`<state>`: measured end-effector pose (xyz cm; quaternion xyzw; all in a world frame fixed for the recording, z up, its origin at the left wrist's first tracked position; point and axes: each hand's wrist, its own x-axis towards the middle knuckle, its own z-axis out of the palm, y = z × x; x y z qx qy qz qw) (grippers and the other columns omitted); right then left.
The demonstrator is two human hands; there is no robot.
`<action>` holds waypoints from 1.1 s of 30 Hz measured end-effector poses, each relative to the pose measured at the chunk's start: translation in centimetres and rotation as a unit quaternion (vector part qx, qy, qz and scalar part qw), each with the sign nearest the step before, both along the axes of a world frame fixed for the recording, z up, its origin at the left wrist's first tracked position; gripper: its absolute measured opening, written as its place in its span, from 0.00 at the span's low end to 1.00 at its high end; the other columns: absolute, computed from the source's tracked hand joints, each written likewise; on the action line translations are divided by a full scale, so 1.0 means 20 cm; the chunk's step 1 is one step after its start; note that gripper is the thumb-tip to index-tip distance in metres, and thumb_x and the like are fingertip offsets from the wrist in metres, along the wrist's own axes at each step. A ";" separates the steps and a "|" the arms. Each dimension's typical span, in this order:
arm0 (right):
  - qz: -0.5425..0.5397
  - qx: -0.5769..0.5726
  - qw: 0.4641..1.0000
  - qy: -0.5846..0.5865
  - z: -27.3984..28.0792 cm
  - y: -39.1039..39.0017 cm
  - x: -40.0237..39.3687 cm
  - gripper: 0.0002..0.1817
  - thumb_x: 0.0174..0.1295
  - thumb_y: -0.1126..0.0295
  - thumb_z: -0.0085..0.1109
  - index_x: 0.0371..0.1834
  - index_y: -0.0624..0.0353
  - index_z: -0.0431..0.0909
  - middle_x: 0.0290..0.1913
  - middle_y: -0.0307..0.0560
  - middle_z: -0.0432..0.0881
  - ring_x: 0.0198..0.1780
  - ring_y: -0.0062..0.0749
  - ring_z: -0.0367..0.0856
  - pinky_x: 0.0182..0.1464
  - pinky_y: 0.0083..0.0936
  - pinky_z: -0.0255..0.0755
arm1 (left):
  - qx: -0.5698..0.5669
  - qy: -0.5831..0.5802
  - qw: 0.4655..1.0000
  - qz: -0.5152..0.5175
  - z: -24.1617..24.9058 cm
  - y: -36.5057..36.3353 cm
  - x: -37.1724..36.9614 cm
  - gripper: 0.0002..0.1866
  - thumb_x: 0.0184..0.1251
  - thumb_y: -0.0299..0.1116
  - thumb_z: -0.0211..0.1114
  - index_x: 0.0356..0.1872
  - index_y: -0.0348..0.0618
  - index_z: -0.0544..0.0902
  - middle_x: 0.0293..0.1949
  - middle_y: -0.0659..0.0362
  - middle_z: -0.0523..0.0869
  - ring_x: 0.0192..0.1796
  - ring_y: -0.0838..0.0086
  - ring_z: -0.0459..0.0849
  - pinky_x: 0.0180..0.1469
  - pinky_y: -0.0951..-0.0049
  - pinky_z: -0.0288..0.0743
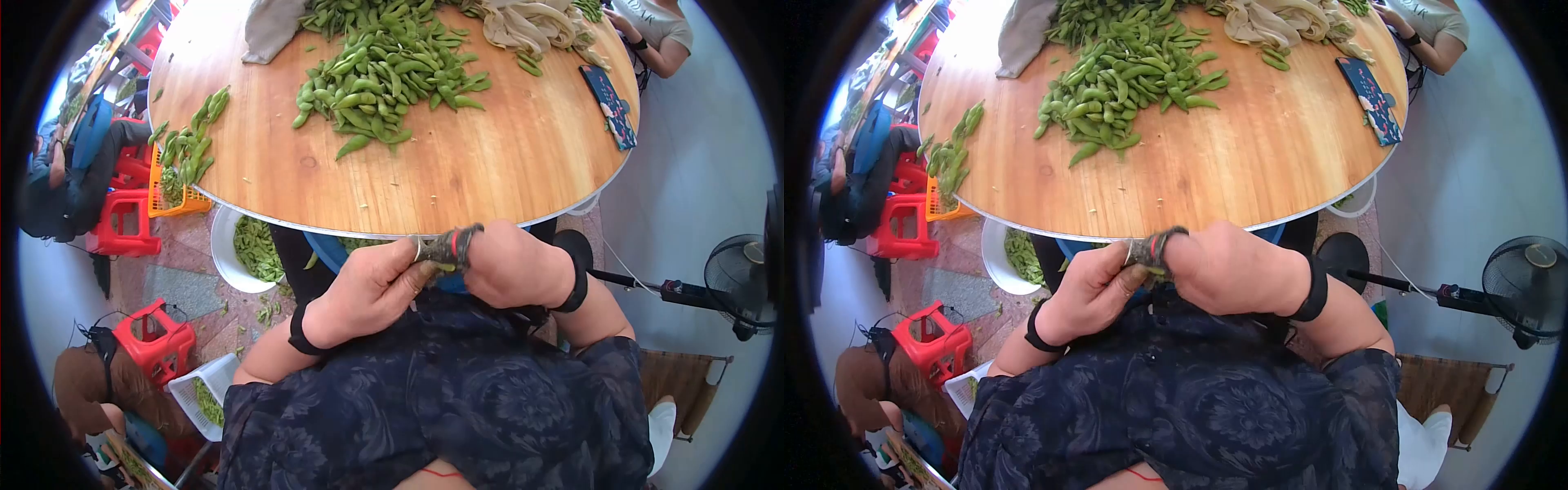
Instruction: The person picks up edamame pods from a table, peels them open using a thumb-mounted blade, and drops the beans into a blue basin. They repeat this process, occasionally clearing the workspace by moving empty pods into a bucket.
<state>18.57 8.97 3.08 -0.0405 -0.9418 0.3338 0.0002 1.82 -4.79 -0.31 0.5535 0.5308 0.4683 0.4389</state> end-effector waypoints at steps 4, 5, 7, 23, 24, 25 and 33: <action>-0.062 -0.241 0.968 -0.003 -0.01 0.01 0.00 0.08 0.61 0.74 0.54 0.41 0.60 0.67 0.24 0.51 0.76 0.26 0.53 0.78 0.28 0.33 0.73 | 0.158 0.163 0.973 0.033 -0.04 0.02 -0.01 0.04 0.68 0.27 0.59 0.34 0.38 0.76 0.23 0.54 0.76 0.25 0.66 0.77 0.29 0.71 0.70; -0.078 -0.320 0.944 -0.023 0.01 0.00 -0.01 0.08 0.63 0.73 0.54 0.41 0.60 0.67 0.24 0.51 0.76 0.27 0.52 0.78 0.28 0.33 0.72 | 0.170 0.199 0.965 0.023 -0.05 0.01 -0.02 0.03 0.68 0.27 0.58 0.35 0.38 0.76 0.24 0.55 0.76 0.25 0.68 0.76 0.29 0.72 0.70; -0.094 -0.396 0.912 -0.044 0.02 -0.01 -0.02 0.08 0.65 0.71 0.54 0.41 0.60 0.67 0.25 0.51 0.76 0.27 0.52 0.78 0.29 0.32 0.72 | 0.182 0.234 0.955 0.014 -0.05 -0.01 -0.03 0.03 0.69 0.27 0.58 0.36 0.38 0.77 0.25 0.56 0.77 0.25 0.70 0.75 0.29 0.72 0.70; -0.027 -0.029 0.996 -0.085 0.08 -0.08 -0.17 0.12 0.55 0.70 0.57 0.33 0.60 0.63 0.17 0.59 0.72 0.22 0.60 0.75 0.24 0.47 0.69 | 0.171 0.103 0.979 -0.037 -0.07 -0.09 -0.11 0.10 0.60 0.27 0.65 0.25 0.40 0.71 0.22 0.51 0.74 0.26 0.55 0.77 0.26 0.61 0.69; -0.026 -0.015 0.994 -0.103 0.09 -0.09 -0.18 0.12 0.55 0.70 0.57 0.33 0.60 0.63 0.17 0.58 0.72 0.22 0.59 0.75 0.25 0.46 0.69 | 0.183 0.085 0.979 -0.026 -0.08 -0.09 -0.09 0.10 0.59 0.27 0.65 0.25 0.40 0.71 0.22 0.51 0.74 0.27 0.54 0.77 0.27 0.60 0.69; -0.025 -0.001 0.992 -0.121 0.10 -0.09 -0.19 0.12 0.56 0.70 0.58 0.34 0.60 0.63 0.17 0.58 0.72 0.22 0.59 0.76 0.25 0.46 0.70 | 0.186 0.085 0.979 -0.022 -0.08 -0.10 -0.10 0.10 0.59 0.27 0.65 0.25 0.40 0.71 0.22 0.51 0.74 0.27 0.54 0.77 0.27 0.60 0.69; -0.038 0.117 0.992 -0.021 0.12 0.04 -0.39 0.08 0.59 0.72 0.53 0.37 0.60 0.66 0.22 0.54 0.75 0.24 0.53 0.78 0.25 0.42 0.72 | -0.006 0.045 0.969 0.244 -0.15 -0.48 -0.43 0.08 0.52 0.23 0.65 0.35 0.38 0.78 0.19 0.60 0.72 0.19 0.78 0.71 0.22 0.74 0.63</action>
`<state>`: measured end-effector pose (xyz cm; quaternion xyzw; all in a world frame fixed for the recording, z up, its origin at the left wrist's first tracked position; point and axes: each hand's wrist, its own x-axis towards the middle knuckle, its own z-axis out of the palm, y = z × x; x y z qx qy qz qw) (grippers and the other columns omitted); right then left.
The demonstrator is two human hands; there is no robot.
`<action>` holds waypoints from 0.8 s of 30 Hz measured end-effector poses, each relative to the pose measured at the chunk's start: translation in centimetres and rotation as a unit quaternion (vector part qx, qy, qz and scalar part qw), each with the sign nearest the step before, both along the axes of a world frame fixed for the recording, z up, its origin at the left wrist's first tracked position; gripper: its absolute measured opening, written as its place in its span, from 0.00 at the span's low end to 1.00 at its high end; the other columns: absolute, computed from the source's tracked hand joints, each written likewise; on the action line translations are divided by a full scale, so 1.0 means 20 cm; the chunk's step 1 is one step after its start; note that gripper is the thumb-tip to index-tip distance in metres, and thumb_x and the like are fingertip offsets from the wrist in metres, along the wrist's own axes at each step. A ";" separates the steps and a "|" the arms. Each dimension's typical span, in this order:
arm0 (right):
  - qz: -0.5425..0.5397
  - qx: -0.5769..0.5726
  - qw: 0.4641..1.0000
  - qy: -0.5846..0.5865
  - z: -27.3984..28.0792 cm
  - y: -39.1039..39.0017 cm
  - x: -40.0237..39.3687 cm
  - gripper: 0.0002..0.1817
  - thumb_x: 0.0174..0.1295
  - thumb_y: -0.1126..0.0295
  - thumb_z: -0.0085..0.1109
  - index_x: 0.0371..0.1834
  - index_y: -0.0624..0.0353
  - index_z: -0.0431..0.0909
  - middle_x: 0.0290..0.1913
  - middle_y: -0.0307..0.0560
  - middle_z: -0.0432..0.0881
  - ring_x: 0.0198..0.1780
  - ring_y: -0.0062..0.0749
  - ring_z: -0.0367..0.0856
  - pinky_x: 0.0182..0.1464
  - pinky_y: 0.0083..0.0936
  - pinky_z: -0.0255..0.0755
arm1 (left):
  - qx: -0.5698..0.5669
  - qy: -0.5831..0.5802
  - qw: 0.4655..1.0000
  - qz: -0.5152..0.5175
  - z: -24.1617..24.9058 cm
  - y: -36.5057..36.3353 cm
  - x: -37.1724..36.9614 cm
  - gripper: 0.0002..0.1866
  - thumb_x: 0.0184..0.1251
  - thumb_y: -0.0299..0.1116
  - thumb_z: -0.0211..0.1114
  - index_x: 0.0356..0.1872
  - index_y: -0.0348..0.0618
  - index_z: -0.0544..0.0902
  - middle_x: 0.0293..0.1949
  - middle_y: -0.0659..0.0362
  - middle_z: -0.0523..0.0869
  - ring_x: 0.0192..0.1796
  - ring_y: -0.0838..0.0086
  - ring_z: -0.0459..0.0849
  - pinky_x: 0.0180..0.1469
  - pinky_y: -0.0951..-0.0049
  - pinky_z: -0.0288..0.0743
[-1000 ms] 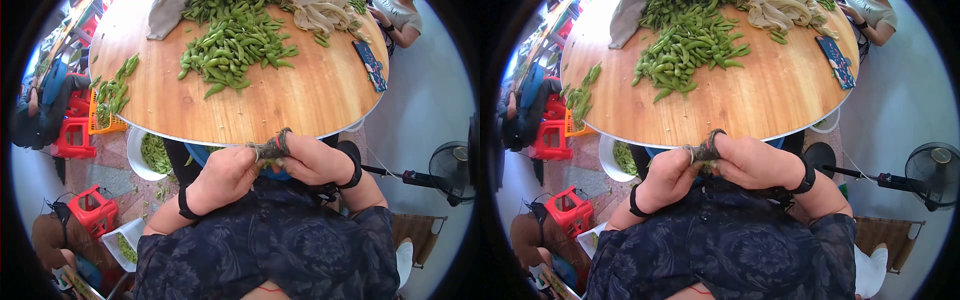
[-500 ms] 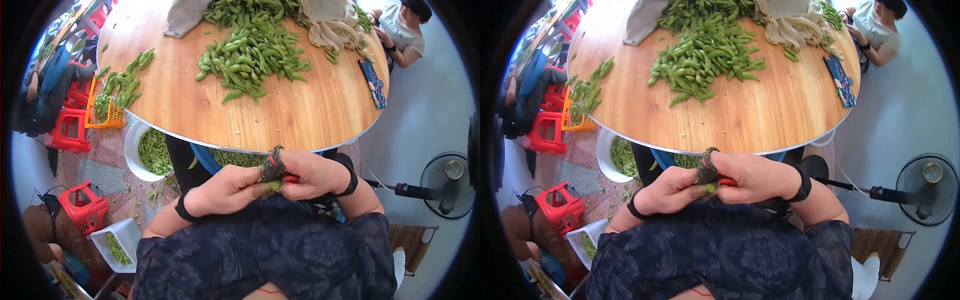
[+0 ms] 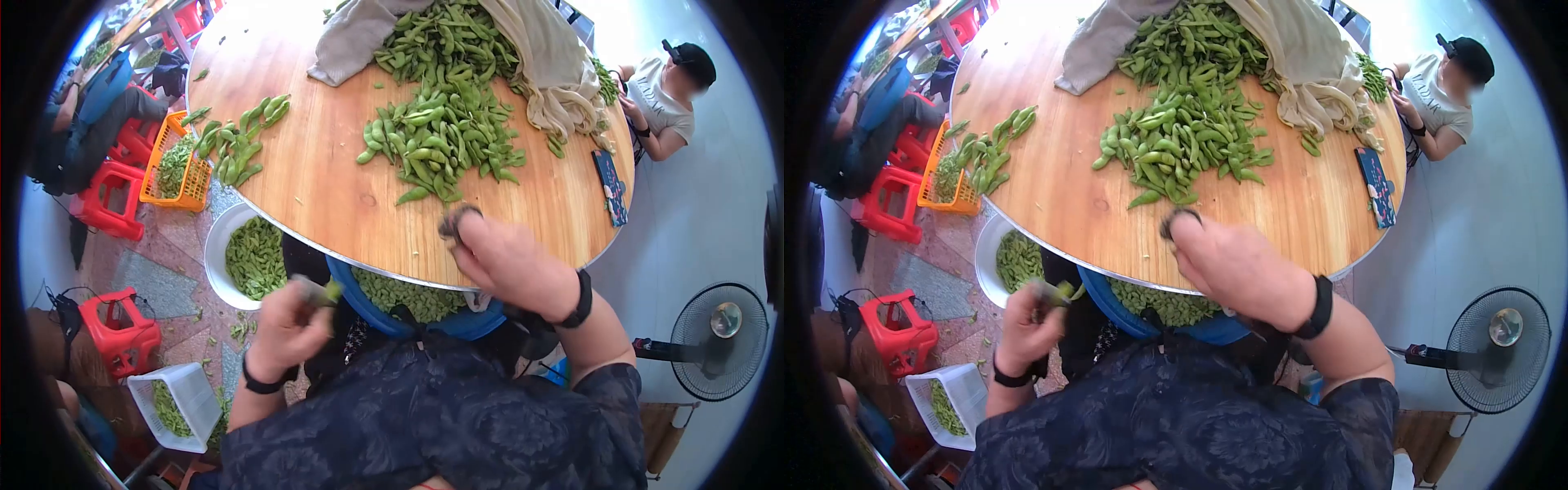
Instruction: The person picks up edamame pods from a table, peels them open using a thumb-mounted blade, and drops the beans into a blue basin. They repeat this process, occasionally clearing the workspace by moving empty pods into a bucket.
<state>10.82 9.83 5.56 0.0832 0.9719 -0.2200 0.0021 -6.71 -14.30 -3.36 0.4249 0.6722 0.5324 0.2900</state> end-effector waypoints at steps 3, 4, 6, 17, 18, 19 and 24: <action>-0.007 0.117 0.990 0.075 -0.05 0.06 -0.19 0.08 0.56 0.75 0.52 0.38 0.60 0.67 0.29 0.53 0.75 0.27 0.50 0.79 0.26 0.39 0.73 | -0.043 0.111 0.981 0.153 -0.03 -0.15 -0.11 0.18 0.52 0.22 0.61 0.48 0.35 0.75 0.20 0.64 0.71 0.21 0.82 0.69 0.23 0.78 0.63; 0.018 0.121 0.989 0.085 -0.08 0.08 -0.23 0.10 0.56 0.75 0.54 0.41 0.60 0.68 0.32 0.53 0.75 0.26 0.49 0.78 0.26 0.38 0.73 | -0.060 0.163 0.967 0.188 -0.05 -0.20 -0.13 0.21 0.53 0.22 0.61 0.52 0.35 0.73 0.21 0.65 0.71 0.20 0.81 0.69 0.24 0.79 0.63; 0.049 0.125 0.986 0.095 -0.10 0.09 -0.28 0.12 0.56 0.75 0.55 0.43 0.60 0.70 0.35 0.54 0.75 0.26 0.48 0.78 0.27 0.38 0.72 | -0.071 0.172 0.958 0.217 -0.04 -0.23 -0.14 0.20 0.55 0.23 0.61 0.52 0.35 0.75 0.22 0.65 0.72 0.22 0.81 0.70 0.26 0.78 0.65; 0.146 0.019 0.980 0.134 0.03 -0.06 -0.06 0.14 0.55 0.71 0.57 0.44 0.64 0.73 0.41 0.54 0.76 0.24 0.48 0.79 0.24 0.35 0.75 | -0.089 -0.608 0.755 -0.229 0.15 0.31 0.10 0.22 0.78 0.48 0.43 0.42 0.40 0.77 0.23 0.65 0.74 0.20 0.85 0.70 0.26 0.85 0.66; 0.190 0.009 0.974 0.126 0.05 -0.09 -0.03 0.14 0.57 0.69 0.58 0.43 0.64 0.73 0.39 0.54 0.76 0.23 0.47 0.79 0.24 0.35 0.74 | -0.093 -0.608 0.753 -0.233 0.14 0.35 0.11 0.22 0.78 0.48 0.43 0.42 0.40 0.77 0.23 0.65 0.74 0.20 0.85 0.70 0.26 0.85 0.66; 0.152 -0.030 0.981 0.115 0.07 -0.12 -0.01 0.15 0.59 0.65 0.58 0.43 0.63 0.73 0.30 0.52 0.77 0.21 0.44 0.78 0.23 0.35 0.73 | -0.099 -0.576 0.758 -0.290 0.13 0.38 0.12 0.21 0.78 0.48 0.43 0.42 0.41 0.77 0.22 0.65 0.73 0.20 0.84 0.70 0.25 0.84 0.66; 0.101 -0.062 0.989 0.087 0.03 -0.12 0.12 0.17 0.60 0.63 0.58 0.45 0.64 0.72 0.18 0.48 0.73 0.19 0.42 0.77 0.22 0.35 0.70 | -0.063 -0.531 0.762 -0.364 0.06 0.42 0.21 0.20 0.78 0.48 0.43 0.44 0.42 0.75 0.23 0.65 0.75 0.21 0.83 0.72 0.26 0.82 0.69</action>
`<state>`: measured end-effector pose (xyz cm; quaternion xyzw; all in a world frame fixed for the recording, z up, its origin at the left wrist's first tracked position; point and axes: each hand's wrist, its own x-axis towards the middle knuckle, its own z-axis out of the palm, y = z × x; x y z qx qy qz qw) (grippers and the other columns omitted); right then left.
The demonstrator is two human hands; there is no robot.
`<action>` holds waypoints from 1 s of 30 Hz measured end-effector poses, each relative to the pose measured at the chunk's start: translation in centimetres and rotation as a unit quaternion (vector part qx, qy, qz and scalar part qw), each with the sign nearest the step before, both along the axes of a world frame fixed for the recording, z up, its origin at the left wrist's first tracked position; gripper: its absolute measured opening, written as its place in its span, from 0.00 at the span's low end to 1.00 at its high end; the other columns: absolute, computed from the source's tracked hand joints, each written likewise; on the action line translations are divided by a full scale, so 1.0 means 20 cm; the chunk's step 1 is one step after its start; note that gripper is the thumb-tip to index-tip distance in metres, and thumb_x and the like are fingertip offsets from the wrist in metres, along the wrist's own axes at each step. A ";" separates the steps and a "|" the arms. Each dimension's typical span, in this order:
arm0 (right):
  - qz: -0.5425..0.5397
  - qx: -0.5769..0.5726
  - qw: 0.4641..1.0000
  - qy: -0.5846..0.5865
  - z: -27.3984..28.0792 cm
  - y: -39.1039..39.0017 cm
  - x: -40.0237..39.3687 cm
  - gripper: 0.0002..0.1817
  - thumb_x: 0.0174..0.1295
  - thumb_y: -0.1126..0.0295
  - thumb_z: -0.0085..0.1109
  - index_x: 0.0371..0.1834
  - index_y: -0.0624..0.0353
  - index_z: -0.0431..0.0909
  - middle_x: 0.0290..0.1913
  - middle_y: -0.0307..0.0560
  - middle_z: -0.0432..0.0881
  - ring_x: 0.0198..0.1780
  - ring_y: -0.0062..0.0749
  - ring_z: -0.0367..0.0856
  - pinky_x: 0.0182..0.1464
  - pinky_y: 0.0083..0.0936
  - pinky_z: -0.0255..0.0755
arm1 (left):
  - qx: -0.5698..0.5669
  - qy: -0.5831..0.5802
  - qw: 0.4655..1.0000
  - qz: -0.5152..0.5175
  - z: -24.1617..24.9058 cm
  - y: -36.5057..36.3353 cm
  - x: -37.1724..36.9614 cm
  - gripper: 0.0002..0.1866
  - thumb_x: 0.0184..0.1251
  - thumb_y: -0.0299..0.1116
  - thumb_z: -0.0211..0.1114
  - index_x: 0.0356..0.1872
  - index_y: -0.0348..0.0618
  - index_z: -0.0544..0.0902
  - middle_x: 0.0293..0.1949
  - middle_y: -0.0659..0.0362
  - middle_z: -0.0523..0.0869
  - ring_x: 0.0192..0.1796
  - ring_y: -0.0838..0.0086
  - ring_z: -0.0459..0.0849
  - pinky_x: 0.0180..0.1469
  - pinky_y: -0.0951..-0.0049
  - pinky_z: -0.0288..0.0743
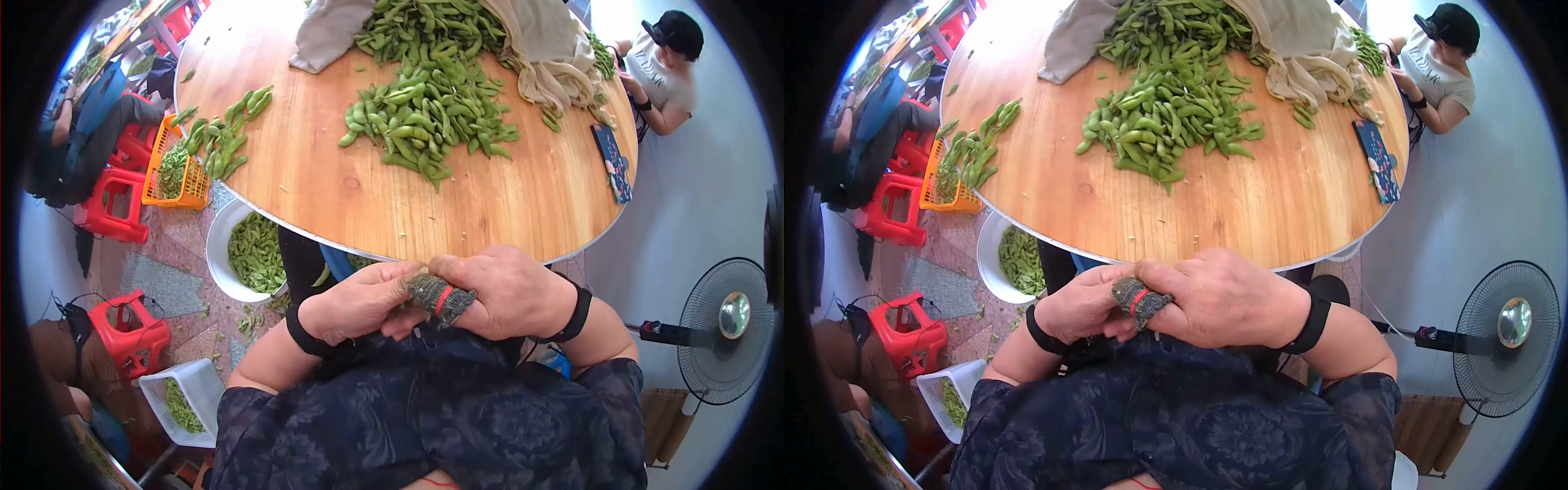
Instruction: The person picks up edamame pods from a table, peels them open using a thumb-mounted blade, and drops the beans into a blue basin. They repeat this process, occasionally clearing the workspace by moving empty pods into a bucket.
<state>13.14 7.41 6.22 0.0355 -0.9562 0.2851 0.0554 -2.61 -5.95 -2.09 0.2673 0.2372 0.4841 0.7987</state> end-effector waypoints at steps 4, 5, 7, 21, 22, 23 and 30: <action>-0.021 0.038 0.999 0.025 -0.07 0.00 0.04 0.22 0.58 0.61 0.62 0.48 0.65 0.70 0.17 0.48 0.72 0.19 0.42 0.77 0.22 0.35 0.70 | -0.017 0.098 0.993 0.062 -0.02 0.00 0.09 0.16 0.78 0.44 0.45 0.46 0.41 0.75 0.27 0.65 0.77 0.27 0.83 0.75 0.31 0.82 0.72; -0.021 0.035 0.999 0.026 -0.09 0.00 0.05 0.22 0.58 0.61 0.62 0.48 0.65 0.70 0.17 0.48 0.72 0.19 0.42 0.77 0.22 0.35 0.70 | 0.015 0.147 0.985 0.085 -0.04 -0.01 0.11 0.15 0.78 0.41 0.46 0.47 0.41 0.75 0.29 0.65 0.77 0.29 0.83 0.76 0.34 0.82 0.72; -0.032 0.043 0.998 0.029 -0.12 -0.01 0.06 0.23 0.56 0.61 0.63 0.49 0.65 0.71 0.17 0.47 0.72 0.19 0.41 0.77 0.23 0.33 0.71 | 0.074 0.257 0.958 0.103 -0.05 -0.01 0.11 0.12 0.75 0.30 0.47 0.51 0.36 0.74 0.41 0.64 0.79 0.43 0.82 0.78 0.45 0.78 0.73; -0.206 -0.209 0.953 0.071 -0.16 -0.03 0.15 0.15 0.58 0.77 0.53 0.50 0.65 0.72 0.32 0.56 0.80 0.34 0.51 0.82 0.36 0.35 0.76 | 0.013 0.072 0.971 0.226 -0.05 -0.02 0.16 0.09 0.74 0.29 0.54 0.50 0.42 0.74 0.35 0.61 0.80 0.29 0.82 0.76 0.33 0.82 0.71; -0.223 -0.289 0.931 0.004 -0.15 -0.03 0.15 0.14 0.59 0.77 0.51 0.49 0.66 0.72 0.32 0.58 0.79 0.34 0.53 0.82 0.36 0.36 0.76 | 0.026 0.127 0.962 0.241 0.00 -0.01 0.17 0.07 0.73 0.27 0.55 0.48 0.41 0.74 0.33 0.62 0.79 0.29 0.82 0.75 0.33 0.81 0.71; -0.222 -0.314 0.922 -0.045 -0.14 -0.04 0.14 0.11 0.61 0.75 0.50 0.46 0.68 0.68 0.30 0.59 0.78 0.33 0.56 0.80 0.33 0.39 0.74 | 0.038 0.181 0.949 0.255 0.02 -0.01 0.18 0.06 0.72 0.26 0.56 0.46 0.40 0.75 0.31 0.64 0.78 0.28 0.82 0.74 0.33 0.81 0.70; -0.182 -0.219 0.958 -0.036 -0.25 -0.04 0.17 0.11 0.61 0.74 0.49 0.41 0.66 0.60 0.23 0.62 0.73 0.27 0.63 0.75 0.28 0.45 0.67 | 0.166 0.477 0.826 0.252 0.03 -0.02 0.16 0.05 0.64 0.24 0.63 0.35 0.36 0.75 0.25 0.57 0.74 0.26 0.73 0.77 0.28 0.74 0.68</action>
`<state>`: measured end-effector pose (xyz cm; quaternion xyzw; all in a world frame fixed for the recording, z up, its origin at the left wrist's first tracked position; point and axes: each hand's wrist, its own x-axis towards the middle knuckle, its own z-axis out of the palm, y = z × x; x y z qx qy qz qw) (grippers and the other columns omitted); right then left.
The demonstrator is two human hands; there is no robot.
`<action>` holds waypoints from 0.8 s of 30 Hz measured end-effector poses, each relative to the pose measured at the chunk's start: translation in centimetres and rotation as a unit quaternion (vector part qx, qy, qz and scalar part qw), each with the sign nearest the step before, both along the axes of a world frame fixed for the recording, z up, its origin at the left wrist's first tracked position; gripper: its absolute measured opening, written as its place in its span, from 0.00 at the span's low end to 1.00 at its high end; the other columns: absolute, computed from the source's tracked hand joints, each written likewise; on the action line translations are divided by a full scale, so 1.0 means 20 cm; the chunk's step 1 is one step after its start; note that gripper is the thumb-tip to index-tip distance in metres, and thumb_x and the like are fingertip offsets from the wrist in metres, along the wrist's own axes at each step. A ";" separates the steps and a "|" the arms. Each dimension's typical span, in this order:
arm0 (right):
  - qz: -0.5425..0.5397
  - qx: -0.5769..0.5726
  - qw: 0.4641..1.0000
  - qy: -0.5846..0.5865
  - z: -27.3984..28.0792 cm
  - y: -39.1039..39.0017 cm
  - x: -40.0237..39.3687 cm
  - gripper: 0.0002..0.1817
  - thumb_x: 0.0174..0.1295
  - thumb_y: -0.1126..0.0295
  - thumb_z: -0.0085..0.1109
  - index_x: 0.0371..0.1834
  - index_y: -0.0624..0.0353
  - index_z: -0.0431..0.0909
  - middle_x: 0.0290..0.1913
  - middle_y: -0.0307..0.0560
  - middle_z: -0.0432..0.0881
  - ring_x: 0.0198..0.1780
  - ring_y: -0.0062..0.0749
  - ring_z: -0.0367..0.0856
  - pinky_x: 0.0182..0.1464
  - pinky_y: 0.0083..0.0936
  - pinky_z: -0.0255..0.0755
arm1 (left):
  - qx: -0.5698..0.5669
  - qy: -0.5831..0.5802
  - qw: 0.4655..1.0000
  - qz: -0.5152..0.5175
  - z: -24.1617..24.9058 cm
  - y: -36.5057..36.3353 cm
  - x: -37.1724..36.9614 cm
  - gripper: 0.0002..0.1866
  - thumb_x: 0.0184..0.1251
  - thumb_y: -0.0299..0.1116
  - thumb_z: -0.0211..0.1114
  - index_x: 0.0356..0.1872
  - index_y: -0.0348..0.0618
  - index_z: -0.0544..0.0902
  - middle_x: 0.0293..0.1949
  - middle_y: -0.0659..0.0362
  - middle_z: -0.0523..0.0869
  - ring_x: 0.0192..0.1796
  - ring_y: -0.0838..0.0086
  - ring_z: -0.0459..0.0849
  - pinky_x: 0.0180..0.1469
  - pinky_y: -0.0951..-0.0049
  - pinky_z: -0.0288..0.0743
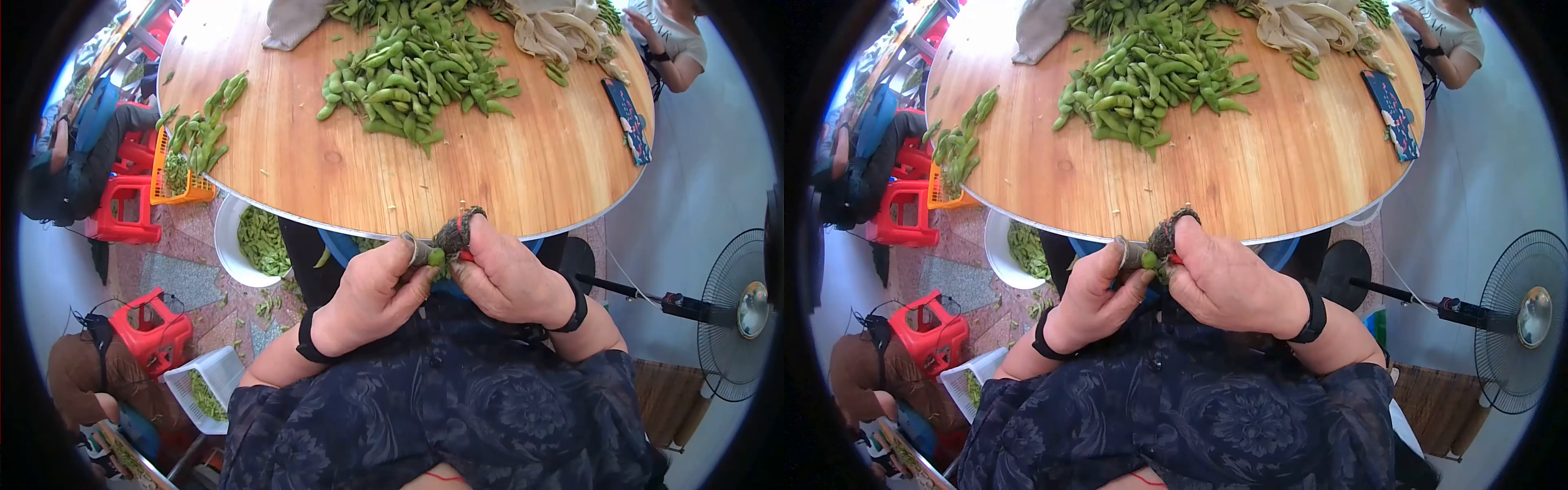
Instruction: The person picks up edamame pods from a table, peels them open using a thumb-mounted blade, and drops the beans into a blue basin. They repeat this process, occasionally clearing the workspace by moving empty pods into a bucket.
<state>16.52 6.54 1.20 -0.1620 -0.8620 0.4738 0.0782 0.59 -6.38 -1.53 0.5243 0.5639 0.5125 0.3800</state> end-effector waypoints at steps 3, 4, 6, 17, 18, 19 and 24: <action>0.015 -0.013 1.000 -0.002 -0.01 0.00 0.01 0.10 0.60 0.75 0.49 0.40 0.65 0.60 0.22 0.63 0.72 0.27 0.64 0.74 0.27 0.46 0.67 | 0.063 0.129 0.990 0.001 0.00 0.01 0.00 0.06 0.59 0.22 0.65 0.32 0.36 0.75 0.24 0.53 0.74 0.25 0.62 0.77 0.27 0.68 0.69; 0.017 -0.015 1.000 -0.022 0.00 -0.01 0.01 0.10 0.60 0.75 0.49 0.40 0.65 0.60 0.22 0.63 0.71 0.27 0.64 0.74 0.28 0.46 0.67 | 0.097 0.164 0.982 -0.003 -0.01 0.01 -0.01 0.07 0.57 0.21 0.65 0.32 0.37 0.74 0.24 0.52 0.75 0.26 0.59 0.77 0.27 0.66 0.69; 0.018 -0.018 0.999 -0.041 -0.01 -0.02 0.01 0.10 0.59 0.75 0.49 0.40 0.65 0.60 0.22 0.63 0.71 0.27 0.64 0.74 0.28 0.47 0.66 | 0.130 0.199 0.971 -0.008 -0.01 0.02 -0.01 0.08 0.55 0.21 0.65 0.31 0.37 0.74 0.24 0.51 0.75 0.26 0.56 0.77 0.27 0.63 0.69; -0.020 -0.026 0.998 0.055 -0.04 -0.06 -0.02 0.11 0.60 0.77 0.48 0.46 0.65 0.63 0.27 0.59 0.74 0.28 0.60 0.76 0.29 0.41 0.70 | 0.172 0.273 0.946 0.016 -0.01 0.03 -0.03 0.07 0.57 0.23 0.66 0.33 0.38 0.76 0.24 0.51 0.75 0.25 0.55 0.77 0.26 0.64 0.70; -0.022 -0.029 0.998 0.056 -0.03 -0.05 -0.01 0.11 0.60 0.77 0.48 0.46 0.65 0.63 0.27 0.59 0.74 0.28 0.60 0.76 0.29 0.41 0.70 | 0.170 0.274 0.947 0.014 -0.01 0.02 -0.04 0.07 0.57 0.23 0.66 0.33 0.38 0.76 0.24 0.51 0.75 0.25 0.55 0.77 0.26 0.64 0.70; 0.005 -0.032 0.999 0.029 0.00 -0.04 -0.01 0.12 0.61 0.79 0.47 0.47 0.64 0.66 0.30 0.55 0.75 0.31 0.53 0.77 0.33 0.37 0.71 | 0.146 0.230 0.962 -0.021 0.01 0.02 -0.04 0.05 0.61 0.24 0.64 0.34 0.38 0.77 0.24 0.54 0.75 0.24 0.60 0.76 0.26 0.66 0.69; 0.039 -0.090 0.984 0.151 -0.03 -0.05 -0.03 0.12 0.56 0.79 0.49 0.44 0.66 0.64 0.23 0.59 0.74 0.25 0.59 0.76 0.26 0.42 0.71 | -0.139 -0.279 0.941 -0.131 0.02 -0.01 -0.05 0.07 0.72 0.31 0.57 0.41 0.38 0.78 0.27 0.63 0.76 0.21 0.76 0.71 0.25 0.75 0.65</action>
